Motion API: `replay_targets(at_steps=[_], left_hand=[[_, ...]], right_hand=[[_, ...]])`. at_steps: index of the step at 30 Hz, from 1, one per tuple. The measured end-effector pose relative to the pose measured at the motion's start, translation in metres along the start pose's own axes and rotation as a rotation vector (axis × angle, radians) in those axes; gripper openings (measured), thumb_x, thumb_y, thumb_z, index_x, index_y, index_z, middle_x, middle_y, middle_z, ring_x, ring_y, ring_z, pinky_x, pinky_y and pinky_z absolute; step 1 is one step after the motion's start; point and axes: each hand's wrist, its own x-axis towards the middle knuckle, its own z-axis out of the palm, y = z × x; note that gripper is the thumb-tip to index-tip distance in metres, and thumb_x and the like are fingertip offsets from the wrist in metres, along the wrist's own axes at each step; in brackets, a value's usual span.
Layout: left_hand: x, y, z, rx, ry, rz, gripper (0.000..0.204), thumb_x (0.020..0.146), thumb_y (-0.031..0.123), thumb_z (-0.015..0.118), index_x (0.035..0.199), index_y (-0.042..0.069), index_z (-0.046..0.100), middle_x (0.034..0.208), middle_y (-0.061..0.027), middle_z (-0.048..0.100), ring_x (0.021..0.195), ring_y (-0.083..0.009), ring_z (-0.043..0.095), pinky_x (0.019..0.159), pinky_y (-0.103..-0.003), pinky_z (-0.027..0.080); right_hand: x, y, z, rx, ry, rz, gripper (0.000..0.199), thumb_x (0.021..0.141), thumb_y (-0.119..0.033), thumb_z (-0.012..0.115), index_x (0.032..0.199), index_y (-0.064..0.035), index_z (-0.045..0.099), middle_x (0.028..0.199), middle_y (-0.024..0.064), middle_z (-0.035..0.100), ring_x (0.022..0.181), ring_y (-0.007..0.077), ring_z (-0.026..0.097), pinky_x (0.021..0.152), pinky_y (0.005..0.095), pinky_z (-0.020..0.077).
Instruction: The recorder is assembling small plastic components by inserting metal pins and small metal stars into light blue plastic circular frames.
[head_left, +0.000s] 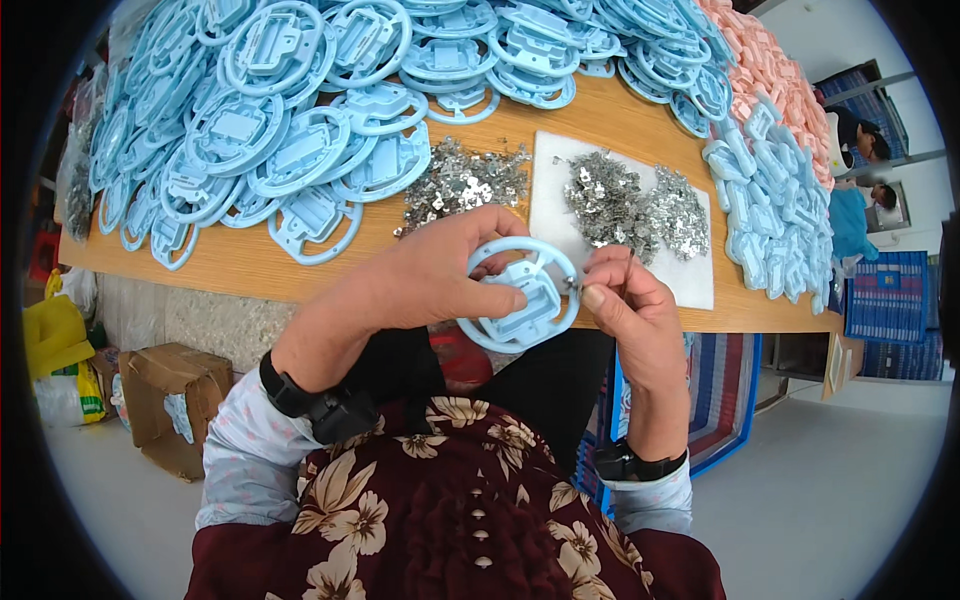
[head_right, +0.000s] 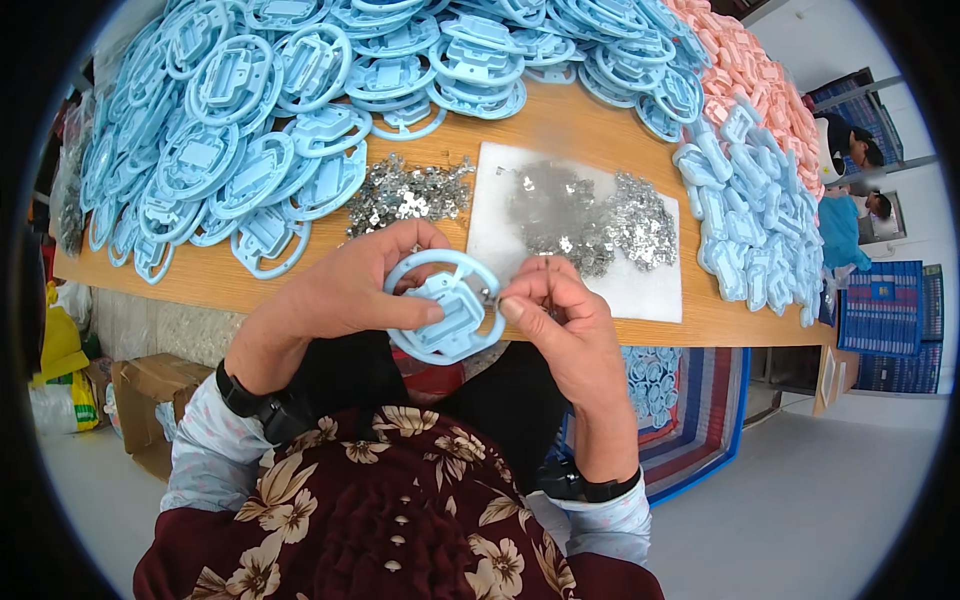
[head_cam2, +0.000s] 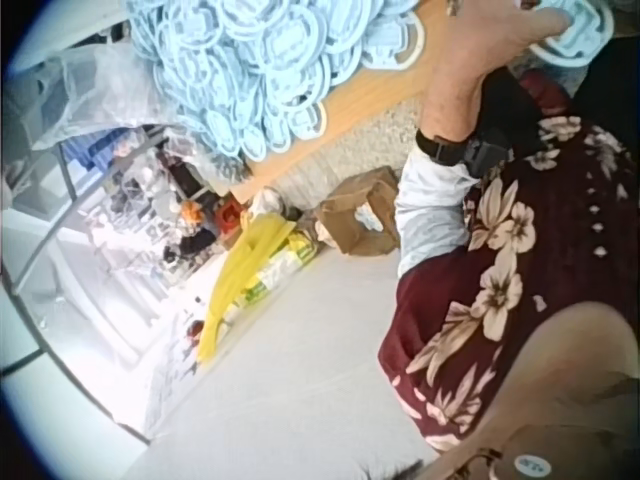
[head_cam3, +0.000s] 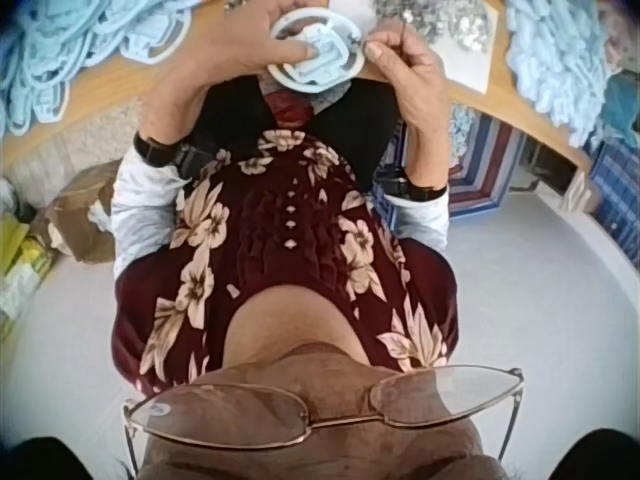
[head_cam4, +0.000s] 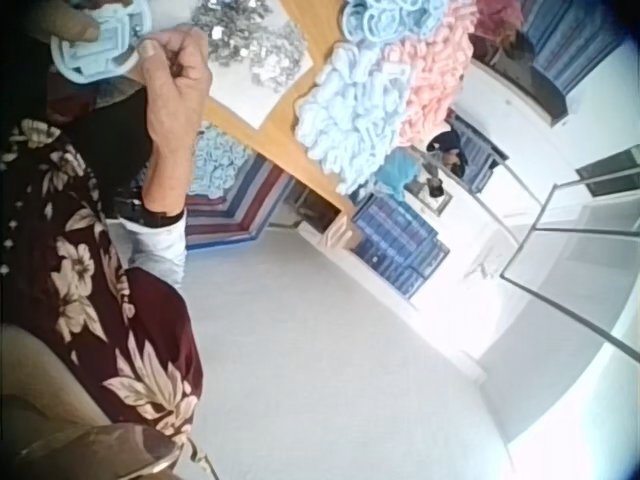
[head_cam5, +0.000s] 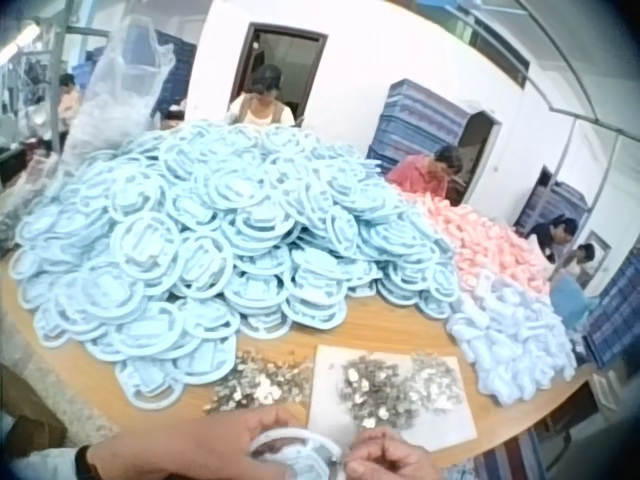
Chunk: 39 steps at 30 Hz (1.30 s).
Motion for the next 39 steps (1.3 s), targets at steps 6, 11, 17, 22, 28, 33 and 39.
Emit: replay_targets(at_steps=[6, 11, 17, 22, 28, 33, 39], left_hand=[[0.017, -0.022, 0.025, -0.194, 0.194, -0.003, 0.050, 0.088, 0.012, 0.074, 0.132, 0.002, 0.053, 0.110, -0.0032, 0.062, 0.098, -0.0094, 0.058, 0.085, -0.025, 0.051], [0.023, -0.029, 0.029, -0.147, 0.247, -0.012, 0.050, 0.089, 0.014, 0.074, 0.132, 0.001, 0.054, 0.110, -0.0028, 0.062, 0.096, -0.0072, 0.057, 0.084, -0.025, 0.050], [0.023, -0.023, 0.030, -0.118, 0.254, -0.058, 0.052, 0.088, 0.020, 0.076, 0.132, 0.000, 0.054, 0.109, -0.0024, 0.062, 0.096, -0.0072, 0.055, 0.086, -0.025, 0.049], [0.023, -0.019, 0.029, -0.113, 0.240, -0.059, 0.053, 0.088, 0.021, 0.075, 0.132, 0.000, 0.054, 0.109, -0.0026, 0.062, 0.096, -0.0074, 0.055, 0.086, -0.025, 0.049], [0.027, -0.023, 0.031, -0.127, 0.266, -0.053, 0.050, 0.090, 0.020, 0.072, 0.131, -0.001, 0.054, 0.108, -0.0039, 0.064, 0.094, -0.0088, 0.058, 0.085, -0.026, 0.050], [0.023, -0.018, 0.032, 0.026, 0.268, -0.060, 0.049, 0.089, 0.019, 0.071, 0.131, -0.001, 0.055, 0.110, -0.0056, 0.065, 0.096, -0.0099, 0.059, 0.087, -0.027, 0.050], [0.021, -0.015, 0.032, 0.072, 0.291, -0.040, 0.050, 0.089, 0.022, 0.071, 0.130, -0.001, 0.055, 0.109, -0.0055, 0.065, 0.097, -0.0100, 0.058, 0.088, -0.028, 0.049]], right_hand=[[0.009, 0.023, -0.001, -0.187, 0.102, -0.073, 0.008, 0.092, -0.005, 0.070, 0.097, 0.0012, 0.069, 0.089, -0.0016, 0.056, 0.083, 0.0062, 0.052, 0.076, 0.0217, 0.0433], [0.015, 0.031, 0.000, -0.309, 0.133, -0.106, 0.008, 0.092, -0.004, 0.070, 0.097, 0.0017, 0.069, 0.086, -0.0004, 0.058, 0.076, 0.0062, 0.052, 0.070, 0.0218, 0.0440], [0.017, 0.034, -0.001, -0.366, 0.153, -0.132, 0.007, 0.092, -0.004, 0.070, 0.096, 0.0018, 0.068, 0.086, 0.0012, 0.061, 0.073, 0.0069, 0.052, 0.066, 0.0221, 0.0445], [0.016, 0.035, -0.004, -0.461, 0.142, -0.140, 0.007, 0.090, -0.004, 0.070, 0.096, 0.0002, 0.068, 0.083, 0.0033, 0.062, 0.070, 0.0092, 0.055, 0.064, 0.0237, 0.0454], [0.013, 0.020, 0.007, -0.741, 0.169, -0.211, 0.008, 0.088, -0.004, 0.071, 0.094, -0.0013, 0.067, 0.082, 0.0110, 0.065, 0.070, 0.0193, 0.063, 0.064, 0.0305, 0.0494], [0.014, 0.015, 0.009, -0.857, 0.138, -0.269, 0.009, 0.089, -0.005, 0.069, 0.095, -0.0015, 0.065, 0.085, 0.0150, 0.064, 0.074, 0.0306, 0.065, 0.067, 0.0360, 0.0516], [0.006, 0.015, -0.002, -0.880, 0.130, -0.345, 0.020, 0.094, -0.007, 0.064, 0.114, -0.0057, 0.065, 0.090, 0.0173, 0.067, 0.079, 0.0347, 0.067, 0.069, 0.0385, 0.0526]])
